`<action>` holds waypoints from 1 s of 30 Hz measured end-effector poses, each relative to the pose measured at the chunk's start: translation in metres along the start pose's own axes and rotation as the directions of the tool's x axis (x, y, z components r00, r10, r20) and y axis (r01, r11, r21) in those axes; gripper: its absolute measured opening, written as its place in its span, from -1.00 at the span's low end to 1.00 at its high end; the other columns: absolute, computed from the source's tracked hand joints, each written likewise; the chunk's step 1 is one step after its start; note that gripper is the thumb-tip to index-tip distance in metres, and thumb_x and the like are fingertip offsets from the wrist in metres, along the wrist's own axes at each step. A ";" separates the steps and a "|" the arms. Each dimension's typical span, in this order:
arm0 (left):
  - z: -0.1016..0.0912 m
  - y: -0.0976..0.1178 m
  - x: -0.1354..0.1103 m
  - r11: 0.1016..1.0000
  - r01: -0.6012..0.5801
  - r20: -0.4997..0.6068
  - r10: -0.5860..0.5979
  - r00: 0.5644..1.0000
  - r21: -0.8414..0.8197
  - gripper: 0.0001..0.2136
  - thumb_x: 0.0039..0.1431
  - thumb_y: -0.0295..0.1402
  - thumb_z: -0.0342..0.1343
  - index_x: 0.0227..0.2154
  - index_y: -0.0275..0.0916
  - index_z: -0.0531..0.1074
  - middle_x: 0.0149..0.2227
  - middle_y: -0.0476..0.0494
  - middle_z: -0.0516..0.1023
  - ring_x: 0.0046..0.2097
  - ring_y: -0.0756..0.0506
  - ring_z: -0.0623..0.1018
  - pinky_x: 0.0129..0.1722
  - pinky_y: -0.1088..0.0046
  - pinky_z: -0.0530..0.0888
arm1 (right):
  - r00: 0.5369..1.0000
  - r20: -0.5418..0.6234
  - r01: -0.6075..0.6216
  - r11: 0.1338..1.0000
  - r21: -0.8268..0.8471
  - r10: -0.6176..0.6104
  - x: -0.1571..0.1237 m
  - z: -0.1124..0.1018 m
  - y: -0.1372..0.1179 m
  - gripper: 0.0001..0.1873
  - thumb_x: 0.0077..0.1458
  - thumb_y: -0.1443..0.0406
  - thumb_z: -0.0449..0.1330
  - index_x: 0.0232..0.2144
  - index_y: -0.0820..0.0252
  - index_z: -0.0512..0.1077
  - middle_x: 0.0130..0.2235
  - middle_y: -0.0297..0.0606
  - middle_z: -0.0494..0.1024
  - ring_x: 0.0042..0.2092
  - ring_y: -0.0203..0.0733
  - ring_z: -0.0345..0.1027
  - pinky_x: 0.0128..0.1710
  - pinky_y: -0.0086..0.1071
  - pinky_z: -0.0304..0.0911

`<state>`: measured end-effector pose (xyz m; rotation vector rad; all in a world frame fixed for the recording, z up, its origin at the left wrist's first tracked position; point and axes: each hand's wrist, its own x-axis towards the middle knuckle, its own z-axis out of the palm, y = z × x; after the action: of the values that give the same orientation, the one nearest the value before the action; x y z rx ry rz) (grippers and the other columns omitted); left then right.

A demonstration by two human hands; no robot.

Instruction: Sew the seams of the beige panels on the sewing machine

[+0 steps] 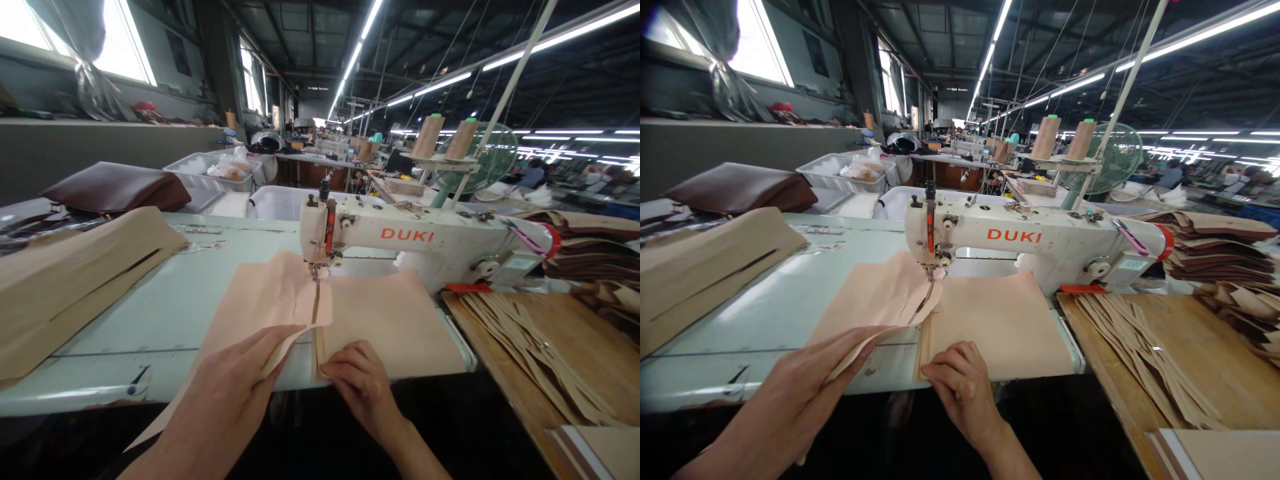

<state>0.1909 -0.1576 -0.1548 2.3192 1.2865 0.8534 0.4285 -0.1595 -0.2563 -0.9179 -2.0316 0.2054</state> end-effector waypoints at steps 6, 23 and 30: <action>0.003 0.001 -0.003 0.998 -0.008 0.058 0.011 0.998 -0.058 -0.67 0.40 -0.31 -0.13 0.13 0.02 0.36 0.02 0.06 0.54 0.00 -0.01 0.55 0.00 0.63 0.44 | 0.999 0.022 0.032 0.999 -0.029 -0.031 0.002 -0.006 -0.002 -0.79 0.29 0.38 0.19 -0.06 0.06 0.50 -0.21 -0.27 0.55 -0.19 -0.15 0.27 -0.21 -0.21 0.21; 0.021 -0.009 -0.014 0.886 -0.378 -0.024 0.398 0.917 0.267 -0.48 0.06 -0.65 -0.16 0.07 -0.15 0.32 0.04 0.08 0.53 0.09 0.10 0.47 0.23 0.67 0.23 | 0.999 0.044 0.026 0.998 -0.065 -0.023 0.000 0.000 -0.011 -0.88 0.28 0.39 0.20 -0.17 0.09 0.49 -0.23 -0.32 0.55 -0.19 -0.12 0.17 -0.17 -0.15 0.09; 0.057 -0.016 -0.022 0.779 -0.462 -0.017 0.517 0.856 0.424 -0.55 0.13 -0.69 -0.16 -0.04 -0.22 0.46 0.05 0.03 0.54 0.15 0.03 0.44 0.37 0.53 0.02 | 0.996 -0.028 0.088 0.993 -0.083 -0.090 -0.007 0.009 -0.005 -0.77 0.23 0.45 0.02 -0.47 0.21 0.32 -0.37 -0.27 0.42 -0.20 -0.10 0.14 -0.20 -0.12 0.04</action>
<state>0.2089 -0.1686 -0.2140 3.0674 0.9770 0.9827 0.4213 -0.1664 -0.2645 -0.8730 -2.0593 0.0592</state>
